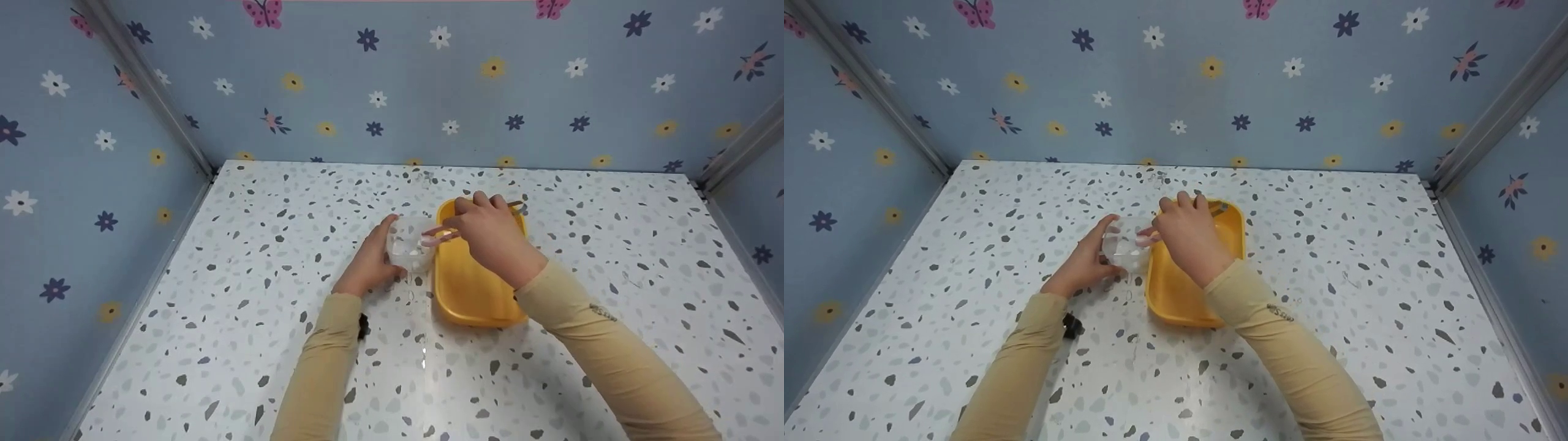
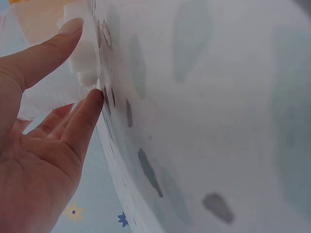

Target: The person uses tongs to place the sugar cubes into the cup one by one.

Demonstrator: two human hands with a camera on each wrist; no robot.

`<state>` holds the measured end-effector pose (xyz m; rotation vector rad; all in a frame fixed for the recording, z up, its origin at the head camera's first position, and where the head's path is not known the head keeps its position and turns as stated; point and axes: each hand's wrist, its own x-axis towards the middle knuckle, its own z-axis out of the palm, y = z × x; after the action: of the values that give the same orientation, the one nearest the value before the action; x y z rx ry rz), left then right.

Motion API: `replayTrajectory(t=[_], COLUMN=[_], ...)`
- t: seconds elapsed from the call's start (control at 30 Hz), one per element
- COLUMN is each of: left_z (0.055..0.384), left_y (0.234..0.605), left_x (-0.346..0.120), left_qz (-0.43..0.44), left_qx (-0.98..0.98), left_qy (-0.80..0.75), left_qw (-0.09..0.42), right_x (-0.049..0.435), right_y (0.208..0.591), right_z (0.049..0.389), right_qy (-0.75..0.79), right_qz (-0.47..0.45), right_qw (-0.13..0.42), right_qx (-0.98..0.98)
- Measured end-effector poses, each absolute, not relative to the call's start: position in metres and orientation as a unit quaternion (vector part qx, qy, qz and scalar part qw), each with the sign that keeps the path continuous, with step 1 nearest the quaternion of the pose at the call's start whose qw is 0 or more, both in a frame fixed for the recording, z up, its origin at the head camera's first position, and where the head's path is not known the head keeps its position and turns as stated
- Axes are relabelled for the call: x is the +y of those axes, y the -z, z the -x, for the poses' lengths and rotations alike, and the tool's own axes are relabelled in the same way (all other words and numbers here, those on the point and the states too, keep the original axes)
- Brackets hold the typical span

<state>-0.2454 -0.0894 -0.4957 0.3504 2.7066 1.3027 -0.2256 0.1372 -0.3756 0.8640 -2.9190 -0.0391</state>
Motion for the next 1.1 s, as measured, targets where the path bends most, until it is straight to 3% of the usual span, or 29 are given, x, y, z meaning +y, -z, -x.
replayTrajectory(t=[1.1], left_z=[0.2462], left_y=[0.4947], left_x=[-0.0898], left_qz=[-0.115], left_qx=[0.886], left_qy=[-0.444], left_qw=[0.067], right_x=[0.1375], right_y=[0.3842], right_z=[0.2241], right_qy=[0.003], right_qz=[-0.288], right_qw=[0.039], right_qx=[-0.957])
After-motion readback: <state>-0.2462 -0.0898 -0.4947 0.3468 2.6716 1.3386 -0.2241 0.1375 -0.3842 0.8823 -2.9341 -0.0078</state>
